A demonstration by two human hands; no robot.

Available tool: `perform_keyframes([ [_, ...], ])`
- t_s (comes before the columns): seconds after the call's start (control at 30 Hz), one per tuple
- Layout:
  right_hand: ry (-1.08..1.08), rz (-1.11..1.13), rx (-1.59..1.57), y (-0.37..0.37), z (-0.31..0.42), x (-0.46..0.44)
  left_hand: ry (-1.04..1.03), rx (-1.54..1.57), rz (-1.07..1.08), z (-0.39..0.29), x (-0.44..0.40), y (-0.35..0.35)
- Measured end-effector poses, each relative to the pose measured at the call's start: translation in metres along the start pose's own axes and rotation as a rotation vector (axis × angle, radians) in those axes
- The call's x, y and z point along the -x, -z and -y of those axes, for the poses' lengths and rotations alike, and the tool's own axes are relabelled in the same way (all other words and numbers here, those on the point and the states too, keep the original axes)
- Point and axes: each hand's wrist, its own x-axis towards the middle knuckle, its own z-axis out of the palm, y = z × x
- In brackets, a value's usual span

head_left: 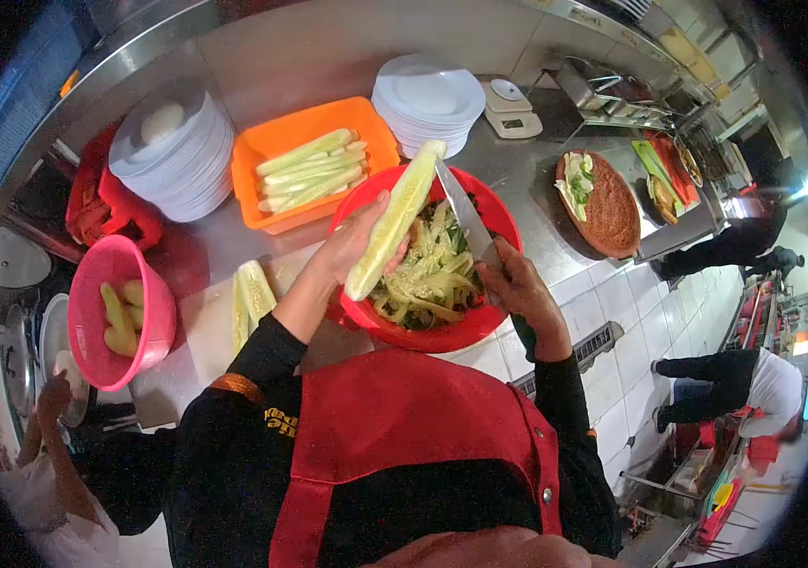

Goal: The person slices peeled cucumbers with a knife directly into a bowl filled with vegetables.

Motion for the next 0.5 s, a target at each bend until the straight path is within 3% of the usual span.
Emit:
perform_keyframes([
  [0.1,0.188,-0.023,0.097,-0.001,-0.009,0.002,0.015,-0.039,0.001,-0.002,-0.002,0.000],
  [0.5,-0.003,0.096,0.041,-0.003,0.009,0.013,-0.005,-0.015,-0.003,-0.001,-0.016,-0.001],
])
